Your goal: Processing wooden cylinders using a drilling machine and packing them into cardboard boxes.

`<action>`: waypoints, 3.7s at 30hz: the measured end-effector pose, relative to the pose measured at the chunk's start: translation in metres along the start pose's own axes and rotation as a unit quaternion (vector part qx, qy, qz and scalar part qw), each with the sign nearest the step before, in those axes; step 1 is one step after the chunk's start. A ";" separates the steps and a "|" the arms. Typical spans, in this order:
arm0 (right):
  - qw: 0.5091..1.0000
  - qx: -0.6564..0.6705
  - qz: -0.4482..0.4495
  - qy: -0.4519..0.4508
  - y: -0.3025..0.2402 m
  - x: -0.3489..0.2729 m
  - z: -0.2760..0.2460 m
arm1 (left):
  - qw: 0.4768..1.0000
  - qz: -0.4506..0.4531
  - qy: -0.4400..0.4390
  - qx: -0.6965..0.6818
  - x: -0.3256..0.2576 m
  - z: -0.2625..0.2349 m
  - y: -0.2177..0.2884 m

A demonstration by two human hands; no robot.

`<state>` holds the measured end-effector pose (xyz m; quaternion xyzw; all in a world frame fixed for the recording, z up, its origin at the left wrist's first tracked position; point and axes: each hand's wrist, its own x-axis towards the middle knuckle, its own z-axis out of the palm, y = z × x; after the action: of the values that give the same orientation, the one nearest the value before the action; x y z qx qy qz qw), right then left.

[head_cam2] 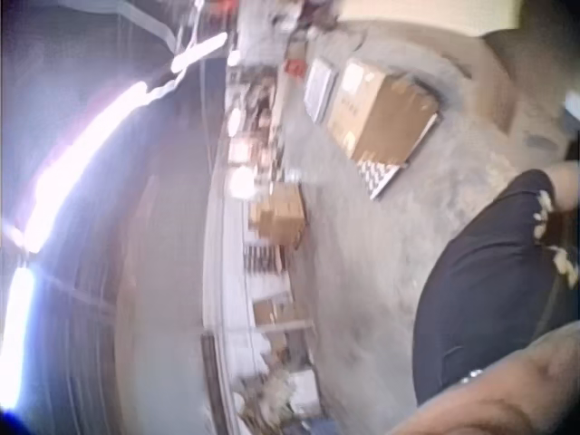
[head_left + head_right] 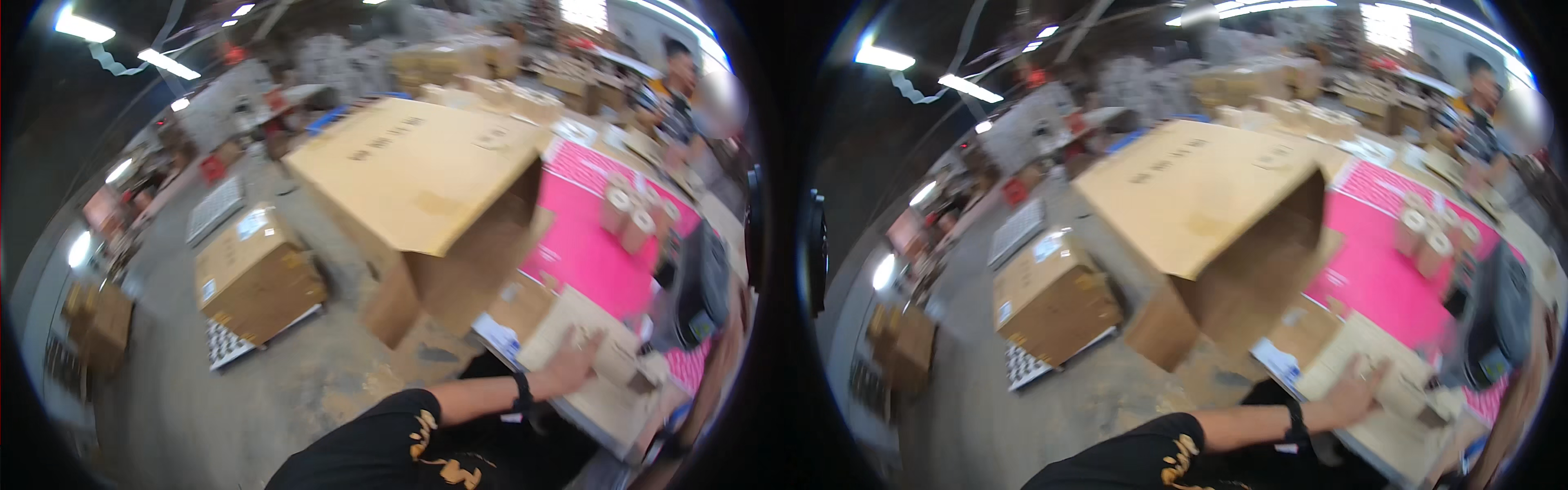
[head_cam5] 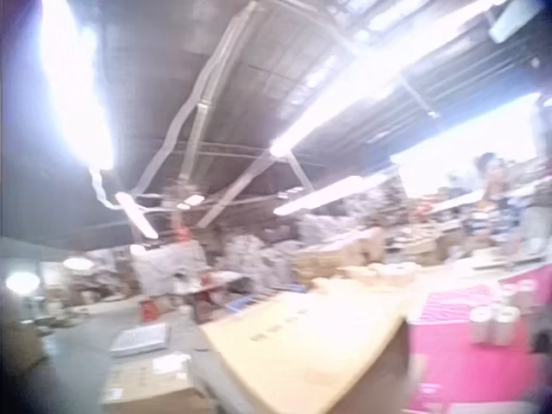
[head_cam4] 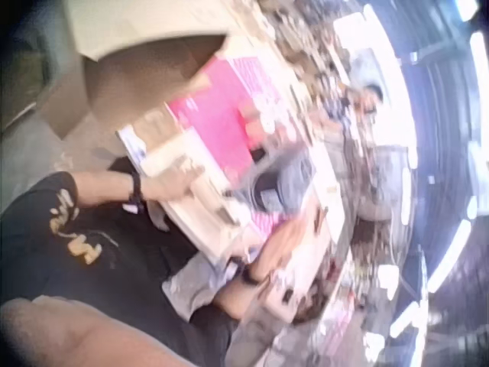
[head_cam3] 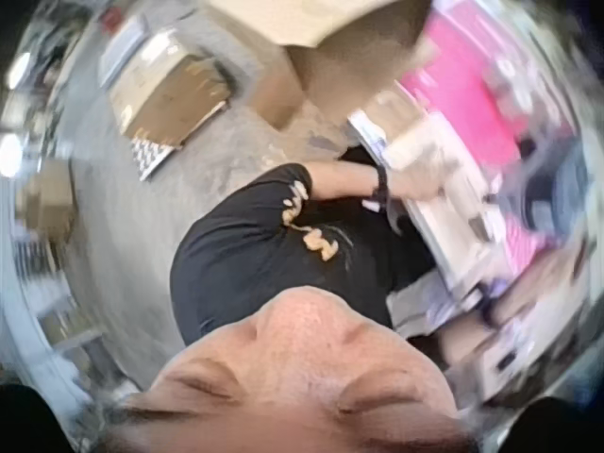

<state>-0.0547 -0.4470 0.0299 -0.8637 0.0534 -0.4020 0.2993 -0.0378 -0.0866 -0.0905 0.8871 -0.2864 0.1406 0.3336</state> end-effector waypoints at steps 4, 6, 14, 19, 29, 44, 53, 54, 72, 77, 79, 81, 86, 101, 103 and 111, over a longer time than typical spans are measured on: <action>0.933 -0.275 -0.208 -0.097 -0.071 0.057 0.011 | 0.997 -0.023 -0.076 0.012 0.011 0.019 0.012; 0.992 0.035 0.084 -0.083 -0.103 0.034 0.010 | 0.997 0.039 0.017 0.062 0.013 0.020 0.014; 0.985 0.091 -0.147 -0.009 -0.114 -0.100 0.048 | 0.997 0.048 -0.028 0.045 0.017 0.010 0.013; 0.965 0.037 -0.259 0.004 -0.117 -0.082 0.037 | 0.998 0.019 -0.051 0.005 0.024 -0.012 0.021; 0.923 0.258 0.197 -0.208 -0.116 0.023 0.018 | 0.927 -0.055 -0.322 -0.185 0.096 -0.059 0.003; 0.951 0.073 0.095 -0.284 -0.079 -0.091 0.027 | 0.981 0.021 -0.164 -0.099 0.035 -0.138 -0.029; 0.946 0.181 0.174 -0.204 -0.045 -0.109 0.043 | 0.997 0.008 -0.079 0.021 -0.004 -0.092 -0.022; 0.943 0.189 0.186 -0.199 -0.045 -0.110 0.044 | 0.997 0.003 -0.072 0.020 -0.006 -0.090 -0.023; 0.955 0.002 0.233 -0.185 -0.040 -0.112 0.045 | 0.990 0.062 -0.117 -0.042 0.005 -0.088 -0.017; 0.960 0.105 0.207 -0.158 -0.066 -0.109 0.030 | 0.980 -0.001 -0.199 0.015 0.006 -0.103 0.013; 0.962 0.066 0.201 -0.173 -0.071 -0.107 0.030 | 0.978 -0.050 -0.198 -0.038 0.009 -0.090 0.026; 0.962 0.083 0.197 -0.168 -0.070 -0.107 0.033 | 0.971 -0.098 -0.195 -0.096 0.011 -0.064 0.034; 0.954 0.072 0.262 -0.127 -0.070 -0.115 0.055 | 0.990 -0.032 0.065 -0.118 0.008 -0.015 0.026; 0.967 0.225 0.104 -0.059 -0.119 0.022 0.031 | 0.996 0.046 -0.048 0.066 -0.004 -0.015 -0.028; 0.964 0.261 0.053 -0.026 -0.139 0.043 0.024 | 0.994 0.052 -0.057 0.076 -0.002 -0.017 -0.028; 0.991 0.099 -0.083 -0.046 -0.146 -0.078 -0.001 | 0.995 0.063 -0.043 0.072 0.000 -0.016 -0.027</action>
<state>-0.1298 -0.3027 0.0605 -0.8488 -0.0724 -0.3887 0.3510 -0.0229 -0.0593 -0.0928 0.8942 -0.3448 0.1431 0.2471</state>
